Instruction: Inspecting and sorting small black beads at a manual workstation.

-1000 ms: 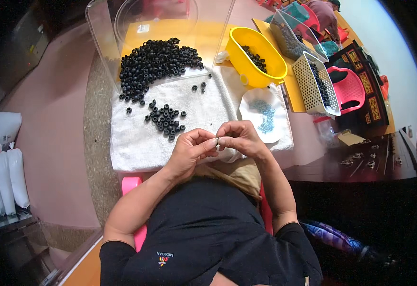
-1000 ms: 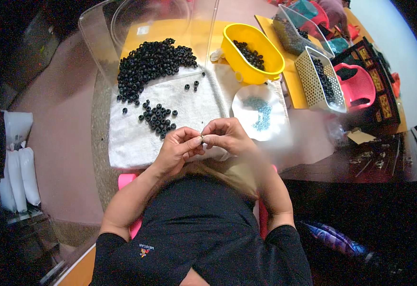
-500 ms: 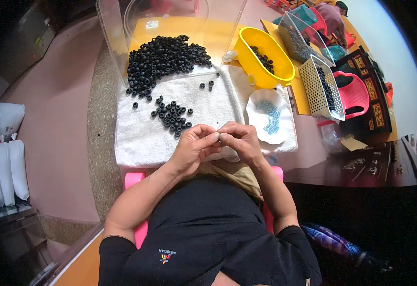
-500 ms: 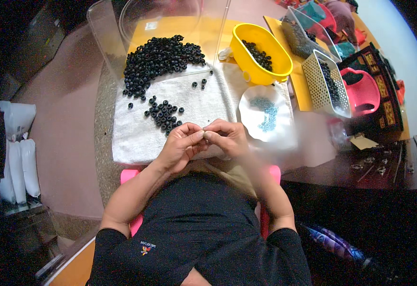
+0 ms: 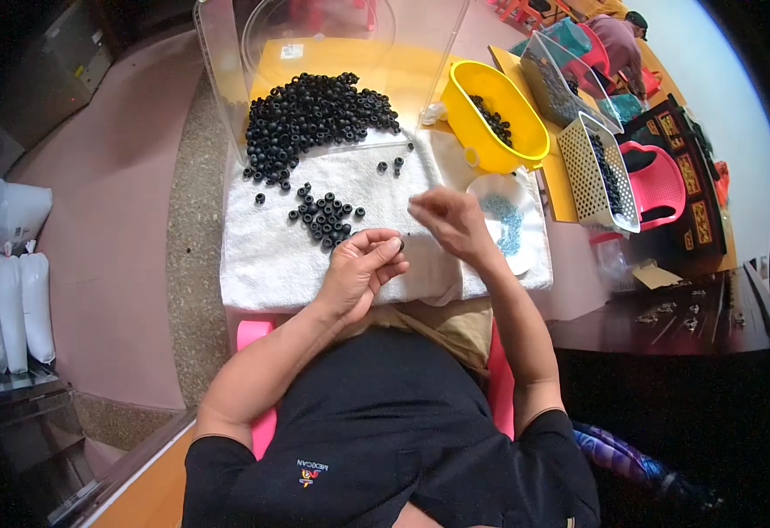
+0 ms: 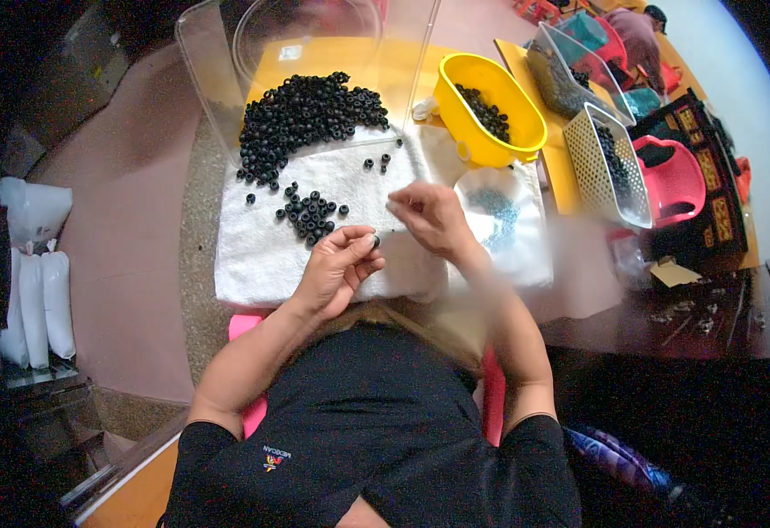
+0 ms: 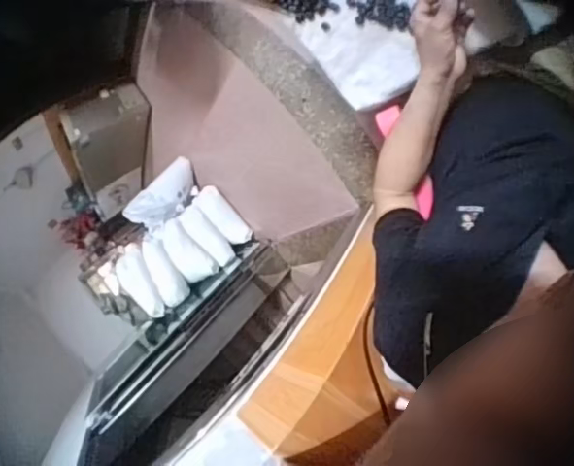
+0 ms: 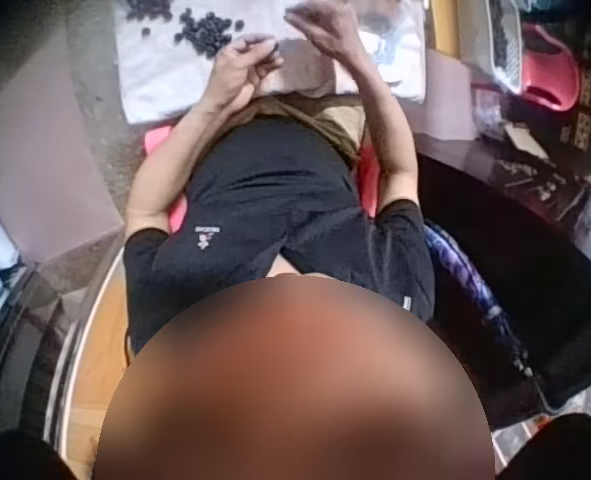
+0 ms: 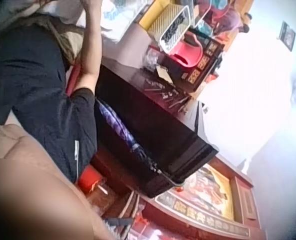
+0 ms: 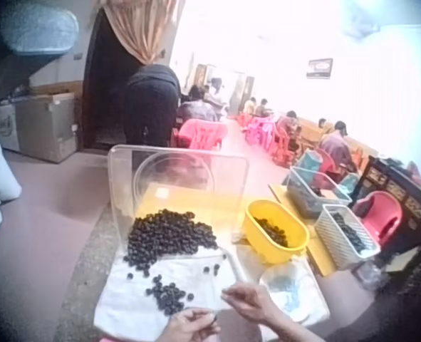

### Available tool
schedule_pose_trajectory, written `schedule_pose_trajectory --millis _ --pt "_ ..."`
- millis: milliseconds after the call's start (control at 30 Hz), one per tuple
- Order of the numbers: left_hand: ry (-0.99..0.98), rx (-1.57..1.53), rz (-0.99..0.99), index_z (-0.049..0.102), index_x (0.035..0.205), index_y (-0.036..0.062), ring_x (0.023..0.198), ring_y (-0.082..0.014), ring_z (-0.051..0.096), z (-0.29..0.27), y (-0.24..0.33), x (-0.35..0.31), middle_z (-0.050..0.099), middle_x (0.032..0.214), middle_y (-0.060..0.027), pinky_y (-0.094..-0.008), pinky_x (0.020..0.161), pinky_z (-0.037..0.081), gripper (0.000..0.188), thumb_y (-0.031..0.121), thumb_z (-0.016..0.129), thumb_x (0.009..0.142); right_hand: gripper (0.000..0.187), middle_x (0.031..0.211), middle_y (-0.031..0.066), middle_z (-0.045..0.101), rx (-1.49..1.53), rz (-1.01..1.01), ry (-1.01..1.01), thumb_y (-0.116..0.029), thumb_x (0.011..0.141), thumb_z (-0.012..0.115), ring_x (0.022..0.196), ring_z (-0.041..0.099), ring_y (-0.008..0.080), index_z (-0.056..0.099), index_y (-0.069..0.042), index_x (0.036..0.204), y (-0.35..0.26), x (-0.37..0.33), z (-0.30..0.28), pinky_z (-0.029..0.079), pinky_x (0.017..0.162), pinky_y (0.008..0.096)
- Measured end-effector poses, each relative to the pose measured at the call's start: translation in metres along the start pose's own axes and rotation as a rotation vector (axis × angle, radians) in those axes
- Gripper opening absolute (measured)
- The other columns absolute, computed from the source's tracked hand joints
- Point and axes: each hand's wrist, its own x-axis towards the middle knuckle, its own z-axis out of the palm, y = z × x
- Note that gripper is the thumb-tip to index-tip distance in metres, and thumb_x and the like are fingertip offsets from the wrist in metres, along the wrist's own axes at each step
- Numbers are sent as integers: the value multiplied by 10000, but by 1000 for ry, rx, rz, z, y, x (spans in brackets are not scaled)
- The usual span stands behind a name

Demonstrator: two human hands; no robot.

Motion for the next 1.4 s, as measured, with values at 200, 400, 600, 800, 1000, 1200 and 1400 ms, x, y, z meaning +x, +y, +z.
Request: schedule_pose_trajectory --millis 200,400,600,800,1000,1200,1400 --pt "-2 12 -11 618 1048 30 795 -132 659 0 -2 -1 661 883 -46 -279 770 582 144 76 642 913 207 887 167 673 -550 -80 107 -215 809 671 822 653 352 721 -64 942 13 58 15 512 768 415" --pt "-12 23 -6 620 1047 27 794 -125 656 -1 -1 -2 661 884 -41 -279 763 585 148 83 646 912 196 905 183 667 -639 -61 3 -175 796 649 898 637 364 716 -57 937 24 72 24 501 796 442" --pt "0 11 4 618 1052 24 791 -123 648 -1 2 -1 655 884 -39 -283 768 582 154 83 646 912 157 884 150 681 -96 -80 -90 -101 880 612 800 666 243 694 -25 990 14 45 12 517 727 343" --pt "23 33 1 617 1062 4 786 -116 636 3 2 -2 643 904 -41 -269 758 562 165 82 636 918 183 821 26 649 303 48 -213 -108 901 663 759 579 75 654 26 1027 -9 -2 15 488 684 244" --pt "-40 126 -54 624 1055 14 804 -112 634 1 -1 -2 645 908 -27 -278 775 558 168 113 641 921 119 912 23 628 391 98 -232 -36 885 665 852 575 70 658 21 988 -14 -19 6 476 747 231" --pt "-82 218 -43 626 1060 4 803 -101 628 1 -2 -2 644 915 -27 -259 754 560 167 104 632 926 117 917 32 637 239 -221 -229 -13 892 639 852 578 80 657 25 1000 -15 -18 8 479 753 245" --pt "-78 232 -52 623 1050 3 807 -101 628 4 0 -3 642 917 -28 -260 758 566 153 95 627 927 76 904 28 632 454 140 -189 -5 897 627 843 578 84 643 42 955 -6 -28 9 480 771 239"
